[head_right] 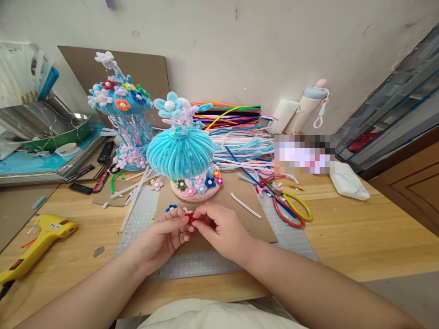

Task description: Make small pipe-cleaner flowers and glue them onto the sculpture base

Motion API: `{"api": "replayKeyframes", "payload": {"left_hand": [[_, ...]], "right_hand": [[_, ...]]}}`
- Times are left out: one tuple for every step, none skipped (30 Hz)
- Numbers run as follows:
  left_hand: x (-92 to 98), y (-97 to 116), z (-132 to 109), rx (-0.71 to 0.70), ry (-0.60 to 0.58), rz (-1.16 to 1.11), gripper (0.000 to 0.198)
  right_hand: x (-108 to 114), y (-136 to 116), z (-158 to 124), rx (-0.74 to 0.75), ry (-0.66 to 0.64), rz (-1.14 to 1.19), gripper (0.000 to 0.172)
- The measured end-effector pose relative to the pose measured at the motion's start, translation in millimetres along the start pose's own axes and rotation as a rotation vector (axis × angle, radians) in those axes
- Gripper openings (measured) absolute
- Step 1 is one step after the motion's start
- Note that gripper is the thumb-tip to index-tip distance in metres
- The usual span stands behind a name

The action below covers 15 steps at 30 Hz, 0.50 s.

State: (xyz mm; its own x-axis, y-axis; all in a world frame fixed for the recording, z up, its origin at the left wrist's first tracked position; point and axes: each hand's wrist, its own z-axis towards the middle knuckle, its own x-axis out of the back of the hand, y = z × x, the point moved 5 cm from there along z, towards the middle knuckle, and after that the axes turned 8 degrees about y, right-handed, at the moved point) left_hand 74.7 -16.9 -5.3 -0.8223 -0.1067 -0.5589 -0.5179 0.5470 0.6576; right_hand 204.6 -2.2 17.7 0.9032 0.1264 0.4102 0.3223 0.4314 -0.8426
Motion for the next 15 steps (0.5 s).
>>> {"api": "replayKeyframes", "payload": {"left_hand": [[-0.3,-0.4,-0.4,0.014,-0.004,0.002,0.008],[-0.8,-0.9,-0.8,0.029,-0.012,0.002,0.007],[-1.4,-1.3,-1.2,0.044,-0.021,0.0,0.007],[-2.0,-1.6,-1.5,0.055,-0.033,-0.002,0.007],[-2.7,-1.6,-1.8,0.06,-0.045,-0.003,0.007],[-3.2,-1.4,-2.0,0.058,-0.053,-0.002,0.008],[-3.5,-1.1,-2.0,0.053,-0.057,0.001,0.01],[-3.8,-0.9,-2.1,0.049,-0.059,0.006,0.011],[-3.9,-0.9,-2.1,0.048,-0.059,0.014,0.013],[-4.0,-1.2,-2.0,0.053,-0.059,0.02,0.014],[-3.9,-1.6,-1.9,0.062,-0.058,0.022,0.014],[-3.6,-2.0,-1.7,0.071,-0.058,0.021,0.012],[-3.0,-2.3,-1.3,0.075,-0.055,0.021,0.01],[-2.1,-2.6,-0.7,0.078,-0.05,0.024,0.008],[-0.8,-2.9,-0.1,0.08,-0.044,0.032,0.007]], "right_hand": [[1.1,-1.1,0.3,0.022,0.005,-0.019,0.009],[1.8,-2.2,0.7,0.04,0.006,-0.034,0.009],[2.6,-2.9,1.1,0.05,0.009,-0.044,0.009],[3.2,-3.1,1.4,0.049,0.012,-0.048,0.009],[3.6,-2.7,1.7,0.04,0.012,-0.049,0.009],[3.7,-2.0,2.0,0.025,0.011,-0.047,0.009],[3.5,-1.2,2.2,0.009,0.005,-0.045,0.009],[2.9,-0.5,2.4,-0.004,-0.008,-0.045,0.01],[2.3,-0.2,2.6,-0.01,-0.022,-0.048,0.01],[1.7,-0.2,2.8,-0.012,-0.038,-0.055,0.01],[1.3,-0.5,3.1,-0.009,-0.054,-0.064,0.011],[1.0,-1.0,3.5,-0.004,-0.068,-0.072,0.011],[0.8,-1.8,3.9,0.002,-0.084,-0.078,0.012],[0.6,-2.6,4.3,0.008,-0.101,-0.08,0.012],[0.4,-3.5,4.5,0.013,-0.121,-0.082,0.012]]}}
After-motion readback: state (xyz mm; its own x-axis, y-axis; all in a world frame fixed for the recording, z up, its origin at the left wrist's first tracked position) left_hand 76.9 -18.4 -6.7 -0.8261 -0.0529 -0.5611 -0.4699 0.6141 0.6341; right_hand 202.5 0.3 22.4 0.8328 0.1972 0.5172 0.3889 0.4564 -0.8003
